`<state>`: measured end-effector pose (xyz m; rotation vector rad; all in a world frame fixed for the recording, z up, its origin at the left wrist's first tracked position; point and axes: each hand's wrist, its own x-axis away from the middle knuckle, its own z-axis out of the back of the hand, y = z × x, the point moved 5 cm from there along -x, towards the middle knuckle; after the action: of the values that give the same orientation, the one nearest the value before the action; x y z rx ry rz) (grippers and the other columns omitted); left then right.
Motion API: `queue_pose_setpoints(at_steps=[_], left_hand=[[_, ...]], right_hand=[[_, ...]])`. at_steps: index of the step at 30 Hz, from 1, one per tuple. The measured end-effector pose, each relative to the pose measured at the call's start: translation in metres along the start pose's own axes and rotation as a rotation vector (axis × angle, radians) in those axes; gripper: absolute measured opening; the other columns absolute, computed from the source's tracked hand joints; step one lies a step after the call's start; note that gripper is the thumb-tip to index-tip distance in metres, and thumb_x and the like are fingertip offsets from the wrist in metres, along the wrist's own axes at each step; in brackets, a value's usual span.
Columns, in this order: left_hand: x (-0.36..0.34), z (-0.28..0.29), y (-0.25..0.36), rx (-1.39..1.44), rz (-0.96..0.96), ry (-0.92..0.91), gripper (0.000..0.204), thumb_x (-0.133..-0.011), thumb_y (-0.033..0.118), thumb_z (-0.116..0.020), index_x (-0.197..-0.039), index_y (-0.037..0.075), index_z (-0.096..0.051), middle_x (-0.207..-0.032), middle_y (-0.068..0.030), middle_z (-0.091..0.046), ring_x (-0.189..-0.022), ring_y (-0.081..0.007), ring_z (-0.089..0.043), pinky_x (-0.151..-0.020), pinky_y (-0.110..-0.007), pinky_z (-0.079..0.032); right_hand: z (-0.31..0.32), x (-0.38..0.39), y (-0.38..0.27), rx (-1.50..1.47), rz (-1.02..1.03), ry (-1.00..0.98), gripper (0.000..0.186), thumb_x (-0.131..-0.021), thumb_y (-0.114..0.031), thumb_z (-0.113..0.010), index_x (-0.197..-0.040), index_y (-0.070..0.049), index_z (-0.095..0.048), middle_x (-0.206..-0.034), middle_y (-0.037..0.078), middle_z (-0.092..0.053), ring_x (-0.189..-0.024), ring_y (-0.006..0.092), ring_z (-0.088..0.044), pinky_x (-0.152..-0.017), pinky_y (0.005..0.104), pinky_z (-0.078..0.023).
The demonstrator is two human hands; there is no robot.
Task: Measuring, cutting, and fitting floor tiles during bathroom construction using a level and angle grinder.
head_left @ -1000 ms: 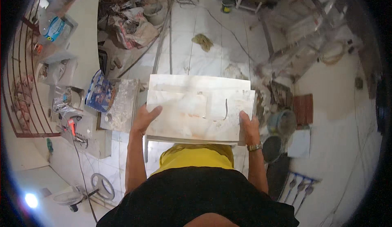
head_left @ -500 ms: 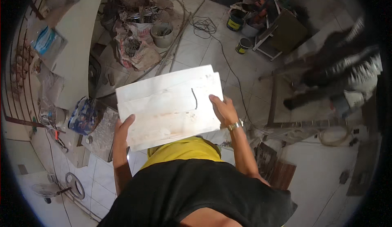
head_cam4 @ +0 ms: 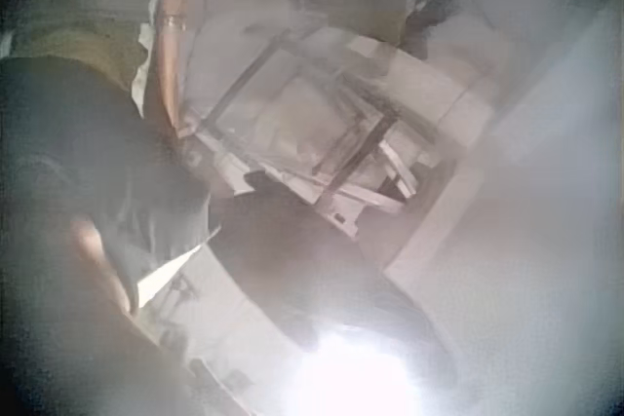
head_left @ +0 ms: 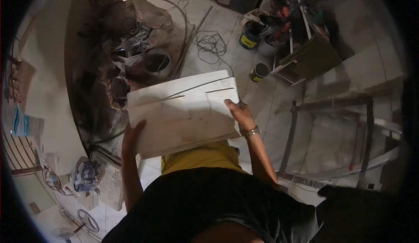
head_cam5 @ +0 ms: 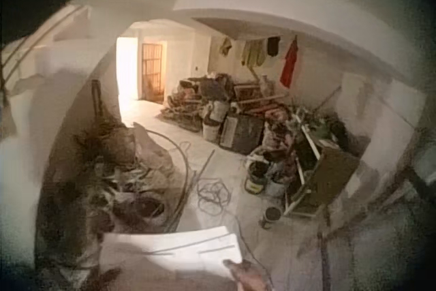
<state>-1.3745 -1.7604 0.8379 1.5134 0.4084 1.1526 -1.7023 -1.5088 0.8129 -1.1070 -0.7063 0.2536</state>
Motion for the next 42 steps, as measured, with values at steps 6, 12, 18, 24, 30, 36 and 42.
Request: queue_pose_setpoints(at_steps=[6, 12, 18, 24, 30, 36, 42], left_hand=[[-0.176, -0.123, 0.084, -0.025, 0.007, -0.282, 0.051, -0.087, 0.033, -0.074, -0.123, -0.001, -0.060, -0.105, -0.0079, -0.068, -0.088, -0.0168, -0.064, -0.077, -0.033, -0.052], [-0.317, -0.194, 0.137, -0.053, 0.010, -0.167, 0.052, -0.087, 0.033, -0.073, -0.123, -0.001, -0.060, -0.107, -0.0082, -0.068, -0.091, -0.0170, -0.064, -0.080, -0.034, -0.052], [-0.381, -0.241, 0.203, 0.065, -0.113, 0.108, 0.050, -0.088, 0.033, -0.069, -0.122, -0.002, -0.061, -0.107, -0.0085, -0.068, -0.090, -0.0180, -0.064, -0.080, -0.034, -0.052], [-0.451, -0.278, 0.269, -0.035, -0.045, 0.352, 0.046, -0.090, 0.033, -0.068, -0.118, -0.003, -0.063, -0.107, -0.0105, -0.069, -0.093, -0.0166, -0.065, -0.080, -0.033, -0.052], [-0.622, -0.336, 0.328, -0.046, -0.050, 0.340, 0.046, -0.088, 0.031, -0.070, -0.119, -0.002, -0.063, -0.107, -0.0106, -0.069, -0.096, -0.0172, -0.062, -0.085, -0.032, -0.049], [-0.791, -0.422, 0.425, 0.141, -0.094, 0.047, 0.045, -0.089, 0.030, -0.069, -0.121, 0.000, -0.062, -0.103, -0.0059, -0.067, -0.088, -0.0150, -0.061, -0.081, -0.032, -0.051], [-0.937, -0.472, 0.458, 0.247, -0.056, 0.024, 0.047, -0.088, 0.031, -0.070, -0.122, -0.001, -0.061, -0.109, -0.0073, -0.066, -0.093, -0.0154, -0.062, -0.081, -0.031, -0.052]], right_hand=[[0.082, -0.142, -0.018, -0.147, 0.457, 0.130, 0.026, -0.090, -0.028, -0.070, -0.096, -0.003, -0.068, -0.083, -0.002, -0.062, -0.074, 0.0119, -0.058, -0.071, 0.0325, -0.048], [0.108, -0.329, -0.067, -0.167, -0.005, 0.052, 0.051, -0.086, -0.045, -0.071, -0.112, -0.001, -0.066, -0.093, 0.005, -0.067, -0.078, 0.0159, -0.062, -0.069, 0.0331, -0.052], [0.095, -0.517, -0.186, -0.059, 0.091, -0.266, 0.045, -0.091, -0.041, -0.067, -0.108, 0.000, -0.066, -0.087, 0.002, -0.066, -0.072, 0.0128, -0.061, -0.066, 0.0324, -0.053], [0.068, -0.684, -0.243, 0.112, 0.211, -0.399, 0.042, -0.092, -0.038, -0.067, -0.109, 0.001, -0.066, -0.086, 0.005, -0.067, -0.071, 0.0144, -0.062, -0.066, 0.0332, -0.053], [0.085, -0.854, -0.283, 0.201, 0.516, -0.405, 0.040, -0.092, -0.038, -0.067, -0.104, 0.000, -0.067, -0.087, 0.006, -0.067, -0.075, 0.0157, -0.064, -0.065, 0.0344, -0.053], [0.166, -0.991, -0.343, 0.023, 0.283, -0.145, 0.028, -0.095, -0.025, -0.061, -0.109, -0.002, -0.070, -0.099, 0.000, -0.070, -0.088, 0.0140, -0.065, -0.075, 0.0318, -0.053], [0.168, -1.128, -0.420, -0.010, 0.135, -0.174, 0.037, -0.092, -0.033, -0.064, -0.103, 0.002, -0.068, -0.097, 0.004, -0.069, -0.082, 0.0128, -0.063, -0.072, 0.0301, -0.052]])
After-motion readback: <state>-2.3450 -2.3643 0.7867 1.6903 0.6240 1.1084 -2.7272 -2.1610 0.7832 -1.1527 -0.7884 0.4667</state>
